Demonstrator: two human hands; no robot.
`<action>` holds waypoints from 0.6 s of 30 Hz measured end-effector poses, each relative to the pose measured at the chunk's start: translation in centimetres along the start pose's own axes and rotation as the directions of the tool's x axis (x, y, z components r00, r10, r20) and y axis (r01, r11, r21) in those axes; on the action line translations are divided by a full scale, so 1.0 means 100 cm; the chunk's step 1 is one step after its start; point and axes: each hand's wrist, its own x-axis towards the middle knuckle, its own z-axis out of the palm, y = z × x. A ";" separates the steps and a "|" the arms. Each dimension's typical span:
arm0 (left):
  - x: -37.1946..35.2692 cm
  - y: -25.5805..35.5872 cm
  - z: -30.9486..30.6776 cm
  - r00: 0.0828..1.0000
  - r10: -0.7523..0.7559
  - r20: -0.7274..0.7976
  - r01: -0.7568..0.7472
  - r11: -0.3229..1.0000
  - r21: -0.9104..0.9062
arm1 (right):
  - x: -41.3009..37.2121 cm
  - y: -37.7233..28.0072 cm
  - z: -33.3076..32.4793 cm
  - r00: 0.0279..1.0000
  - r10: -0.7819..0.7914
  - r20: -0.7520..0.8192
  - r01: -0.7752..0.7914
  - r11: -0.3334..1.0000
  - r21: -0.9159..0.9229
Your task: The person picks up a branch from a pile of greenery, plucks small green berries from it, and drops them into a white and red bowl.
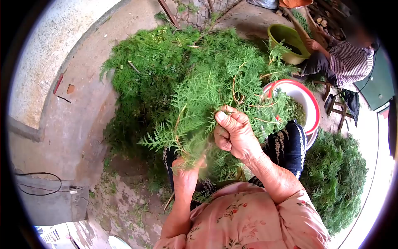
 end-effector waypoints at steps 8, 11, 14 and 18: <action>0.006 0.018 0.008 0.990 -0.138 -0.019 0.116 0.892 -0.438 | -0.008 -0.010 -0.012 0.991 0.099 0.088 -0.126 0.910 0.395; 0.006 0.020 0.009 0.976 -0.214 -0.037 0.181 0.896 -0.405 | -0.011 -0.007 -0.011 0.994 0.084 0.073 -0.106 0.922 0.373; 0.008 0.018 0.004 0.959 -0.283 -0.027 0.256 0.901 -0.350 | -0.018 -0.007 -0.009 0.994 0.096 0.050 -0.108 0.920 0.376; 0.010 0.023 0.010 0.927 -0.370 -0.063 0.259 0.751 -0.607 | -0.032 -0.008 0.002 0.998 0.049 0.027 -0.055 0.949 0.310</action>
